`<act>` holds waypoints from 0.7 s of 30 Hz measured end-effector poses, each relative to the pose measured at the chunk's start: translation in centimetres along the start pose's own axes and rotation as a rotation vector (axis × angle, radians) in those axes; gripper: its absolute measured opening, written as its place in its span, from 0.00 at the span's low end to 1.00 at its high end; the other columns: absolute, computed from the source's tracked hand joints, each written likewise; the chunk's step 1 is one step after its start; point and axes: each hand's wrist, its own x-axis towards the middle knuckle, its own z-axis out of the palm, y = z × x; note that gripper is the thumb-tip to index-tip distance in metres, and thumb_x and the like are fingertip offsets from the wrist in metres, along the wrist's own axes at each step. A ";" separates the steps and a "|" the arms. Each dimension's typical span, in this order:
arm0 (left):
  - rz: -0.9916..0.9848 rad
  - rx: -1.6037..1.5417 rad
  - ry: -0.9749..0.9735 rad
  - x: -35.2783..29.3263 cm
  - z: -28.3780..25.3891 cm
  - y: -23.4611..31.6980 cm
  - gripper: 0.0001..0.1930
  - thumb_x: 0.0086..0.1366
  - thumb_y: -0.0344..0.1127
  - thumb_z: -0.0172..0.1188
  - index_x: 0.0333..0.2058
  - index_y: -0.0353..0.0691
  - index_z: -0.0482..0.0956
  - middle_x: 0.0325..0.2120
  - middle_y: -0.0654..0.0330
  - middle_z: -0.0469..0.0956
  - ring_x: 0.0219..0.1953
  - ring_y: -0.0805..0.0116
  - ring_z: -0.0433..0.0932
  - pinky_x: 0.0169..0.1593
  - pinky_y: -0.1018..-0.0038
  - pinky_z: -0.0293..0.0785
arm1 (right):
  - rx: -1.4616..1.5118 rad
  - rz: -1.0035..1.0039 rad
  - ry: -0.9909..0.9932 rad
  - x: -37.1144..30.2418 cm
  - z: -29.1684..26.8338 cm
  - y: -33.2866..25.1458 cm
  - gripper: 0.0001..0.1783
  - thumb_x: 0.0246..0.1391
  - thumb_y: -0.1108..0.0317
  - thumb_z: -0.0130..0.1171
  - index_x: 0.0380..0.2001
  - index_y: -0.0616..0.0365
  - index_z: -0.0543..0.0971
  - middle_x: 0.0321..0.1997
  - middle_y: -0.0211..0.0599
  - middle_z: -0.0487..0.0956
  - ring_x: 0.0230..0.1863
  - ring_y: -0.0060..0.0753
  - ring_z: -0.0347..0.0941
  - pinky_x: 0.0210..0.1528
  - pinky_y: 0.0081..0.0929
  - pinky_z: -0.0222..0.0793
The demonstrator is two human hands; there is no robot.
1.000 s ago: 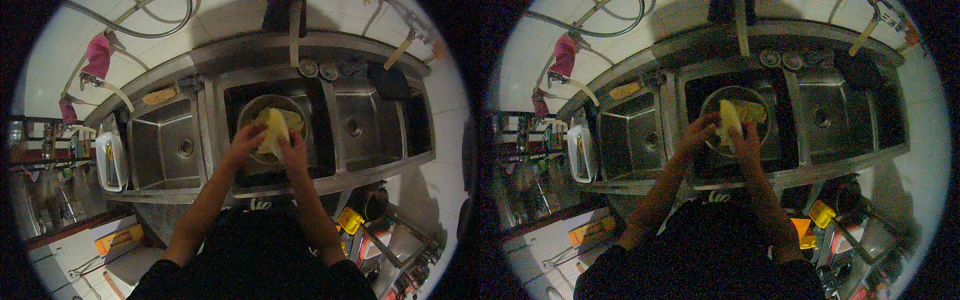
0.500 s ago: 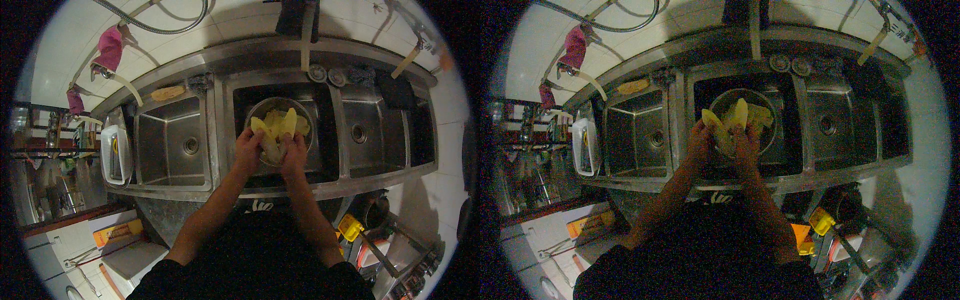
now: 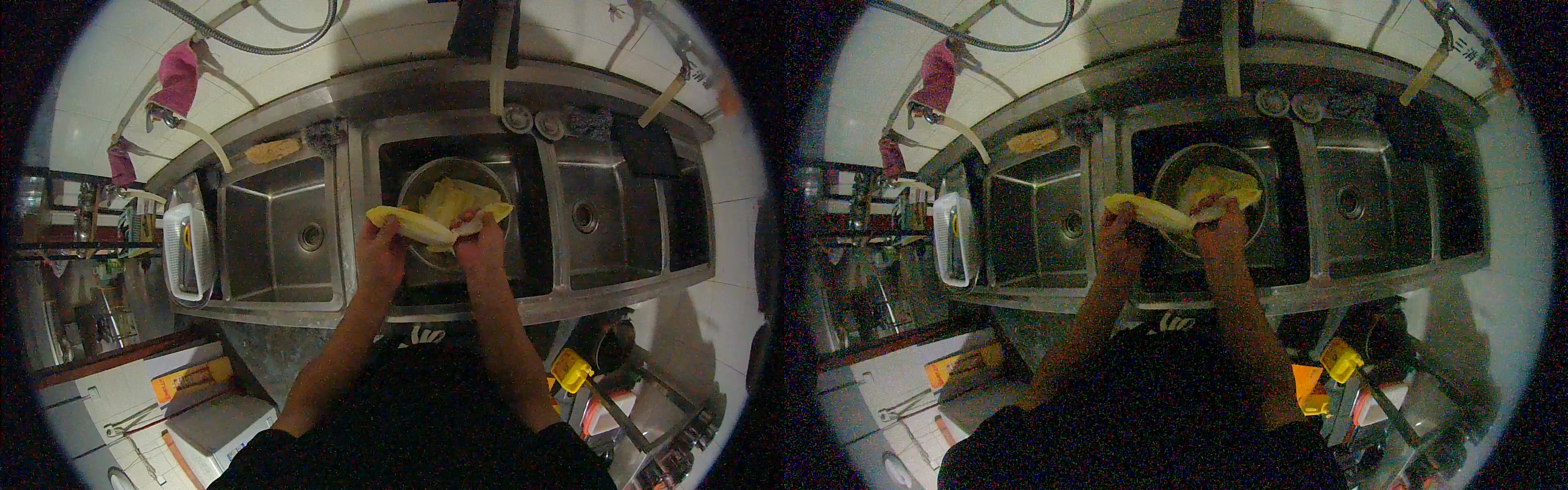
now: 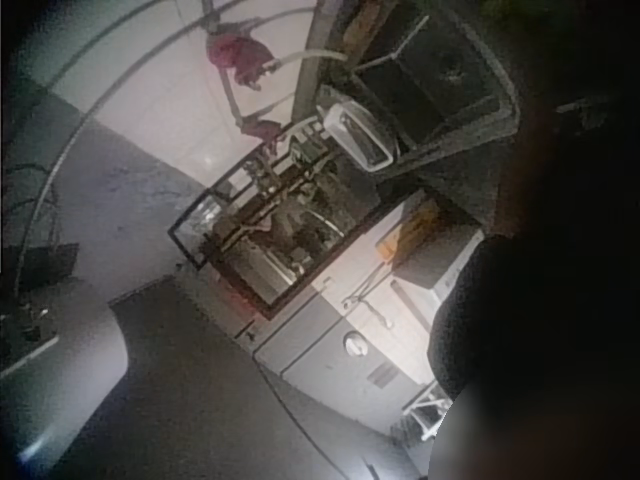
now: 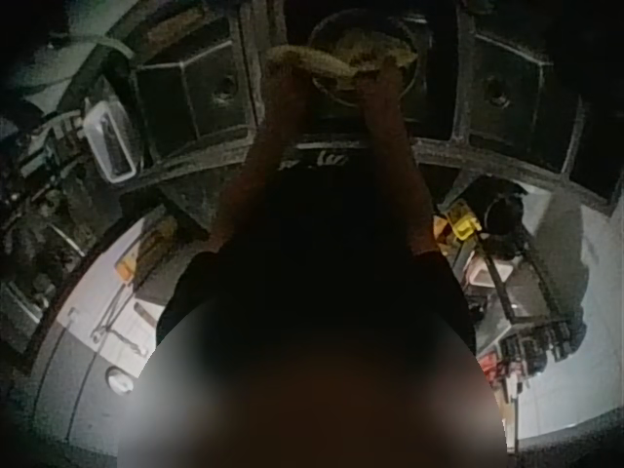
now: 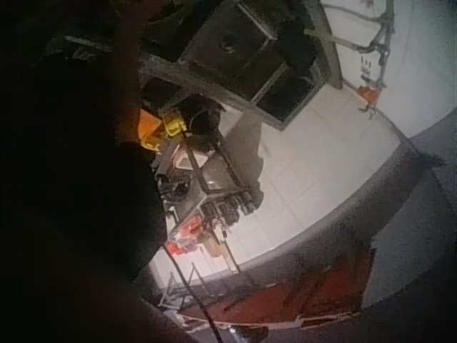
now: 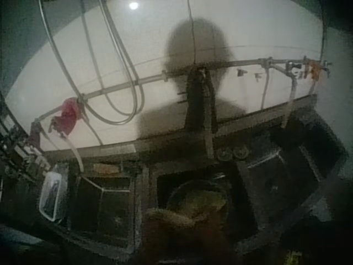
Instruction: The person washes cabbage leaves in a metal bowl placed in a kitchen sink. They separate the leaves, rinse them under running water, and place them into a white plastic basket in the adjacent sink basin.
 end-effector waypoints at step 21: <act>0.059 0.016 -0.032 0.4 -1.0 5.5 0.12 0.73 0.34 0.61 0.51 0.36 0.75 0.46 0.55 0.81 0.48 0.60 0.81 0.54 0.62 0.82 | -1.493 -0.558 -0.559 4.0 -5.6 -2.3 0.22 0.71 0.56 0.55 0.60 0.60 0.73 0.58 0.41 0.76 0.53 0.37 0.79 0.50 0.35 0.79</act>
